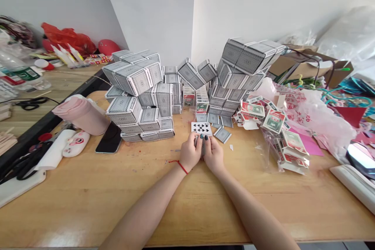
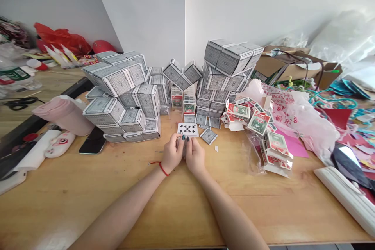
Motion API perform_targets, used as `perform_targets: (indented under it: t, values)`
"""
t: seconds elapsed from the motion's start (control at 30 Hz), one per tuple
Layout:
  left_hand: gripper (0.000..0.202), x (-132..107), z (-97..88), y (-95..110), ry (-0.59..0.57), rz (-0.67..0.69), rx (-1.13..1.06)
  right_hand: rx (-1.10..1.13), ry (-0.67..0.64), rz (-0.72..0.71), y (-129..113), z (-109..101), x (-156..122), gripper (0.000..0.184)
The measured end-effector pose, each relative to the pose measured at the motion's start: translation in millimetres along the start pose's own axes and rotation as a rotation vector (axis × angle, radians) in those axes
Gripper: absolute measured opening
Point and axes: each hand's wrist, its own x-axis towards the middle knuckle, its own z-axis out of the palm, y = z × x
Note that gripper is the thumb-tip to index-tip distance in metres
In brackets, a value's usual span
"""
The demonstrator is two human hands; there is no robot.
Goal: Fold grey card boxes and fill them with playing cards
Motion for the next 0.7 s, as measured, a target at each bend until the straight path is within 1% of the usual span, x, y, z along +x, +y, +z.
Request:
perform_targets:
  t: [0.07, 0.17, 0.27, 0.37, 0.43, 0.5, 0.7]
  values:
    - [0.022, 1.6, 0.4, -0.7, -0.01, -0.043, -0.022, -0.07, 0.0, -0.026, -0.4, 0.1, -0.5, 0.033]
    - [0.026, 2.7, 0.5, -1.2, -0.018, -0.037, 0.026, -0.141, -0.012, -0.048, 0.1, 1.2, -1.8, 0.032]
    - [0.028, 1.3, 0.1, -0.3, 0.028, 0.033, 0.146, -0.144, -0.006, -0.05, 0.5, 2.4, -2.4, 0.031]
    - [0.029, -0.3, 0.0, 1.1, 0.078, 0.138, 0.265, -0.114, 0.003, -0.056, 0.1, 2.7, -1.5, 0.033]
    - [0.03, -0.5, 0.5, 1.2, 0.094, 0.205, 0.319, -0.108, 0.013, -0.062, -0.2, 2.4, -0.6, 0.034]
    - [0.031, -0.2, 1.4, 0.3, 0.102, 0.242, 0.348, -0.116, 0.022, -0.066, -0.1, 1.9, -0.3, 0.035]
    - [0.03, -0.6, 3.9, -3.8, 0.108, 0.211, 0.335, -0.174, 0.036, -0.051, 1.0, 1.5, 0.5, 0.037]
